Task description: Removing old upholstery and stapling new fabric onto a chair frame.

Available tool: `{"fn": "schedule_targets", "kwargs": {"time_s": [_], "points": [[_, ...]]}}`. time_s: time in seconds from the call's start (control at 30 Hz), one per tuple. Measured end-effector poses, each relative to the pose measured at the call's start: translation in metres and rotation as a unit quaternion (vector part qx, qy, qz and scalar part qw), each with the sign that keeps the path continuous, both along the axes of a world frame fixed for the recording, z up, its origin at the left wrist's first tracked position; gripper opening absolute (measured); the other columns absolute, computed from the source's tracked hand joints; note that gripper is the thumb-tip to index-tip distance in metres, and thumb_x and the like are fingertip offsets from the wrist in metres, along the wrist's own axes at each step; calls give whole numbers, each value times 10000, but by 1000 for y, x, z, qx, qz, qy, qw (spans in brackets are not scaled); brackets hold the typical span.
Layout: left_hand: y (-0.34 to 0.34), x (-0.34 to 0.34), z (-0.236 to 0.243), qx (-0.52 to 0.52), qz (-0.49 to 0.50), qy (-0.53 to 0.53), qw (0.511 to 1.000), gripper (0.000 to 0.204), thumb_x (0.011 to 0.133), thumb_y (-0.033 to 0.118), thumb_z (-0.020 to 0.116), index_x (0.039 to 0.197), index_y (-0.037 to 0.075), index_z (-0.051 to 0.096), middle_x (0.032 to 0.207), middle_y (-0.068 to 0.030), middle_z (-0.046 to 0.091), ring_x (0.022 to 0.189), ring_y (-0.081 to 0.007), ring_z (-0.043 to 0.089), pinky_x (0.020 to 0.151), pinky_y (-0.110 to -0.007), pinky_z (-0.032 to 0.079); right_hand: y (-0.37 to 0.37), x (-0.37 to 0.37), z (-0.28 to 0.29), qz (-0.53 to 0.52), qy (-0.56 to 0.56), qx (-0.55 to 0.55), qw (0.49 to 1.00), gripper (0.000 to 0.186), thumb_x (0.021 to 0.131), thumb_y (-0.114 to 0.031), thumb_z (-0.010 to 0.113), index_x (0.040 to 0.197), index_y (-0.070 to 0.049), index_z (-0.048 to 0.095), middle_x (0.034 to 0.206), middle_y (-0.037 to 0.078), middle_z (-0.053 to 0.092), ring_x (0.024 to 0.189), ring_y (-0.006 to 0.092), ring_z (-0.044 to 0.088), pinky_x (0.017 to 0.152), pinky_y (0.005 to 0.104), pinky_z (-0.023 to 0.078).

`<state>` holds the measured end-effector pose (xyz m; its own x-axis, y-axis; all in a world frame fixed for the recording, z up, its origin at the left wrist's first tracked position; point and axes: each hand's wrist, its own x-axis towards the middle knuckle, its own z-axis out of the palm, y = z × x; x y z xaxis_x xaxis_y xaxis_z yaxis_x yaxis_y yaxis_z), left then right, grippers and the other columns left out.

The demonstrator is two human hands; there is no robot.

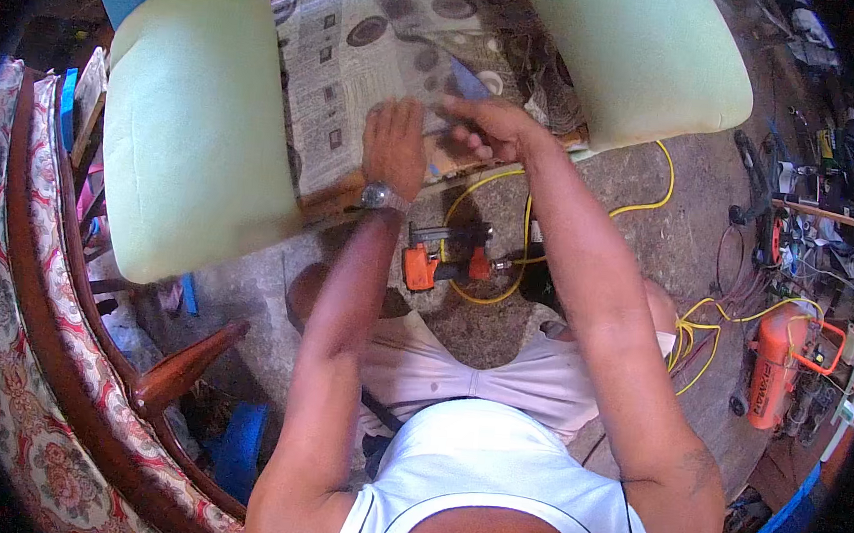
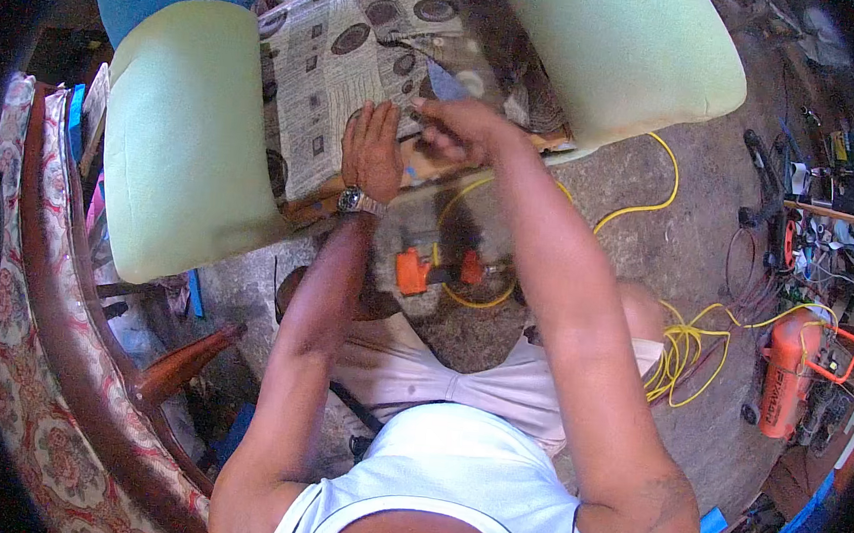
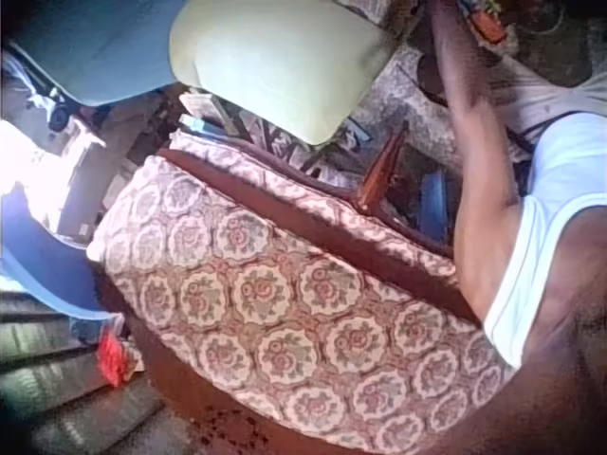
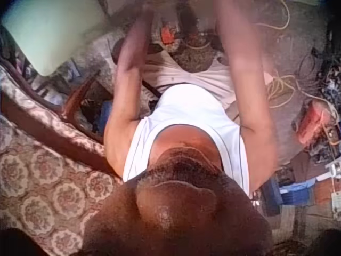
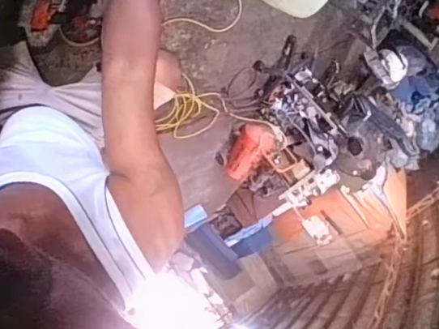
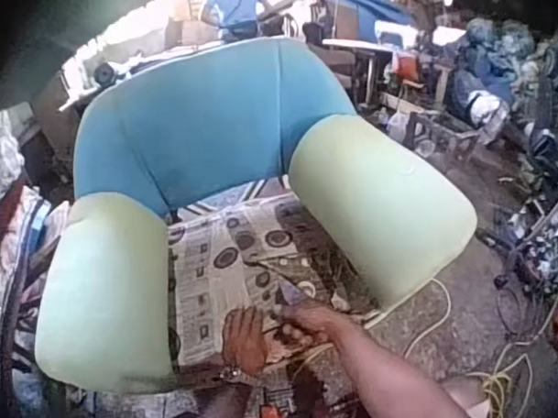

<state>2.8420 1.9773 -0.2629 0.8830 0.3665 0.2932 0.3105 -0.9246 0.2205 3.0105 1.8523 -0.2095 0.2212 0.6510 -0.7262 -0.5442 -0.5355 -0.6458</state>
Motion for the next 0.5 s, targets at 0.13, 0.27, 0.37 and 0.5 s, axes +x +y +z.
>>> {"fn": "schedule_targets", "kwargs": {"time_s": [0.13,0.27,0.37,0.5], "points": [[-14,4,-3,-5,-8,-36,999,556,879,86,613,1431,63,552,1533,-108,514,1460,-345,422,1190,-529,315,9,-13,-7,-115,59,24,991,360,958,-427,733,970,-81,632,696,8,618,513,110,556,466,273,521],[-19,2,-3,-17,-26,-29,999,540,884,86,608,1421,47,563,1509,-137,537,1429,-335,466,1187,-525,339,-1,-20,-30,31,-157,-12,987,509,991,-509,617,859,-31,732,682,138,685,508,203,642,449,363,499],[-37,0,2,-68,-30,-21,997,541,904,162,633,1423,34,554,1537,-155,501,1461,-334,417,1222,-511,283,-8,-23,-54,129,-468,-54,872,552,994,-508,592,964,24,737,751,207,705,592,264,687,600,425,557],[-41,-7,3,-71,-38,-48,996,548,901,194,662,1406,15,548,1493,-164,526,1429,-343,443,1197,-522,316,-10,-28,-62,113,-575,-84,806,526,1002,-485,562,1061,8,737,944,258,708,891,386,685,826,483,531]]}}
